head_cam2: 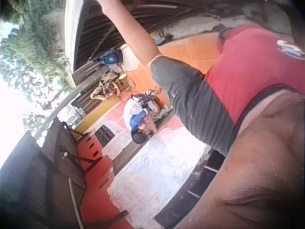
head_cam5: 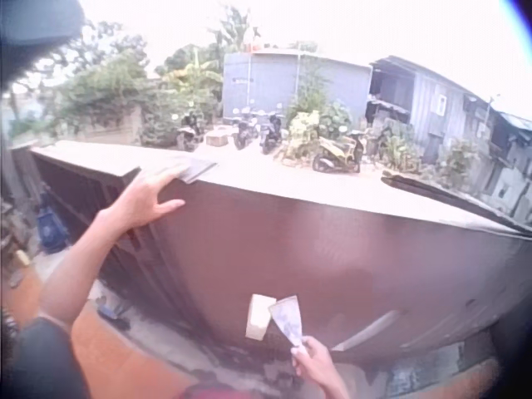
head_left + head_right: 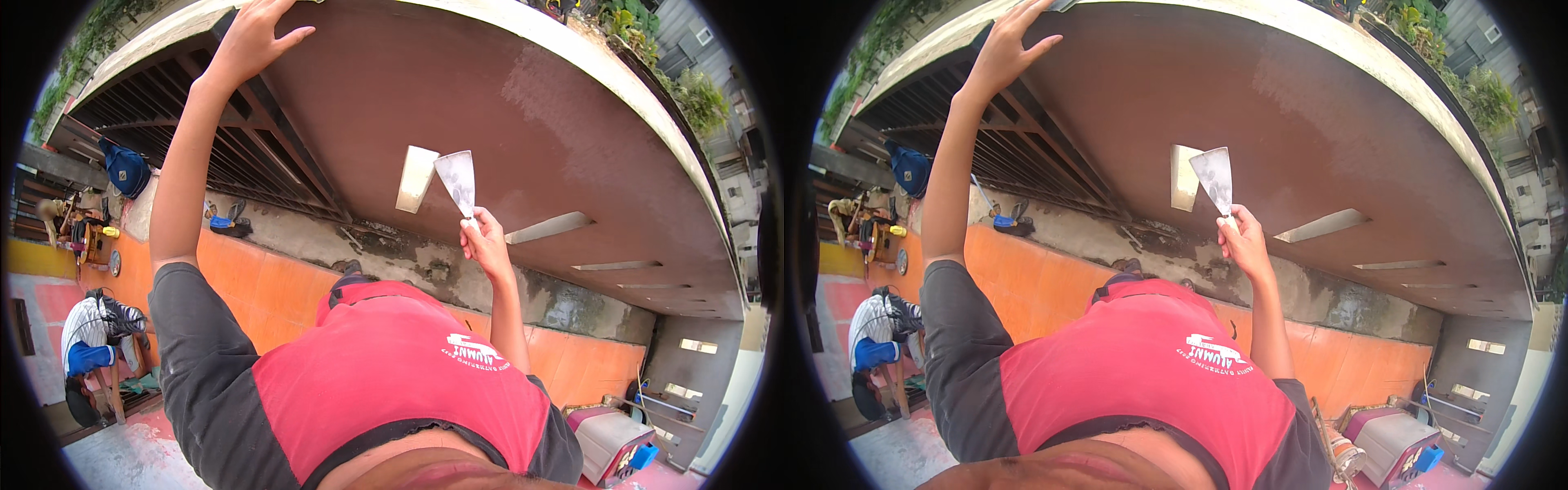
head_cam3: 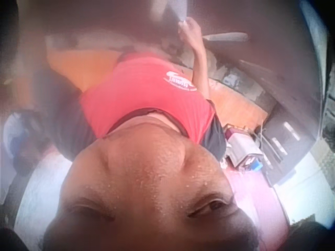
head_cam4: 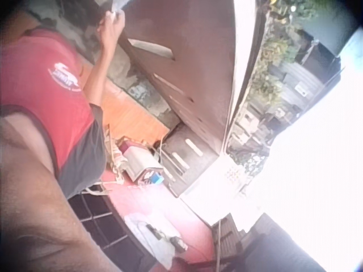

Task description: The person walks toward a reddish-brown wall and uses a metal scraper to remove material from the surface. They repeatedly scrape small areas, pause to wipe the scraper, and continue scraping the same wall section.

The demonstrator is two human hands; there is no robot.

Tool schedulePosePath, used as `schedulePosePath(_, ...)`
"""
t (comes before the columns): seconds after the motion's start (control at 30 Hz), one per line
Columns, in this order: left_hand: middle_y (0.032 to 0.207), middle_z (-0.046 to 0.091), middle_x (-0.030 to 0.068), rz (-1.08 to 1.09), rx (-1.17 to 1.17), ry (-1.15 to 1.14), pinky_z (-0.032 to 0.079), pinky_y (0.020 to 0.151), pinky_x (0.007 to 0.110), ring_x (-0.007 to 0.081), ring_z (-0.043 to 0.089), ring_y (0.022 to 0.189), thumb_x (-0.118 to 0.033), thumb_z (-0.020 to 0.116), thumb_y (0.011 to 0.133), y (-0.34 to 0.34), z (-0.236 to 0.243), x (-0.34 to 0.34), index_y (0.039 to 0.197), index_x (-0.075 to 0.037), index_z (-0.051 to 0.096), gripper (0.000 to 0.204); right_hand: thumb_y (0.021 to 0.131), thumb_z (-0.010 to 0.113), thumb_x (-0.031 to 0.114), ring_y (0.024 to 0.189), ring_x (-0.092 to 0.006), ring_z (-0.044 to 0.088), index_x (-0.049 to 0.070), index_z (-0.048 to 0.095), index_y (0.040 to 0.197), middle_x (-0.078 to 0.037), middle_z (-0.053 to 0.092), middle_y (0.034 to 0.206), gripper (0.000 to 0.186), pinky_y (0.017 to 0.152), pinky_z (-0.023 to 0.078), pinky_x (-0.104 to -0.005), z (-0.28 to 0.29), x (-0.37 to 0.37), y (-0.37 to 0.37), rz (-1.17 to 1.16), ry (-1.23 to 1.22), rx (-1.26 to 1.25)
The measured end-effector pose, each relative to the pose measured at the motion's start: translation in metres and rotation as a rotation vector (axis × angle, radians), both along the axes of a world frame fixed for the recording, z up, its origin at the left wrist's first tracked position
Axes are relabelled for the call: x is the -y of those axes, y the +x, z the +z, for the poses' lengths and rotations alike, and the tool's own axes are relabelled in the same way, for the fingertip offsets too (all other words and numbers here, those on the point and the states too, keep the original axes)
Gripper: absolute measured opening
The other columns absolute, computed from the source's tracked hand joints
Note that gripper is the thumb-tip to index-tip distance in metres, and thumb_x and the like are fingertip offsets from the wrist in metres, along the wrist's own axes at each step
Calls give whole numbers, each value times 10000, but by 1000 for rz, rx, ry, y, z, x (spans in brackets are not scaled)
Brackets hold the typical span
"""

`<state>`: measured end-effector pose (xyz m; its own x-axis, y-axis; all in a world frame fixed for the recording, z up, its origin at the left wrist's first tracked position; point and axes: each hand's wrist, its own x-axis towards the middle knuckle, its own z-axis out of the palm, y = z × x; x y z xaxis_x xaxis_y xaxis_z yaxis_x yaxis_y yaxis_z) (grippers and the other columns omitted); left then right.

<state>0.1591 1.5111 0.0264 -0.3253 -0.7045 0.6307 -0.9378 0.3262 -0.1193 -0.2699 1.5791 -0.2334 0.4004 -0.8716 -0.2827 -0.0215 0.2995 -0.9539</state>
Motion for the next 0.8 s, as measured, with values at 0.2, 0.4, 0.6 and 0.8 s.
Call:
schedulePosePath(0.2,1175,717,128,-414,-304,-307,518,940,376,286,678,1055,23,688,846,-27,-80,-16,1095,-29,705,255,994,576,65,519,-96,532,11,457,1429,-50,601,788,454,463,402,-223,-12,2,32,37,52,166)
schedulePosePath(0.4,1108,710,155,-536,-884,526,565,805,325,208,701,916,77,636,899,-96,-274,-66,1110,20,669,222,975,580,53,557,-129,577,25,336,1572,-144,666,938,645,473,469,-232,-7,-11,51,-41,216,616)
schedulePosePath(0.6,1300,640,131,-627,-1397,1162,511,976,346,197,663,1085,-89,674,956,-162,-348,-96,1399,8,530,476,1001,579,96,521,-85,528,47,360,1570,-93,638,849,612,466,423,-215,-23,-12,49,-107,216,491)
schedulePosePath(0.8,1263,659,142,-716,-1407,1227,479,1017,361,195,638,1138,-188,609,1023,-203,-342,-71,1377,19,524,419,1008,573,116,517,-61,477,69,407,1557,-24,588,790,576,472,380,-205,-21,-25,23,-122,283,510)
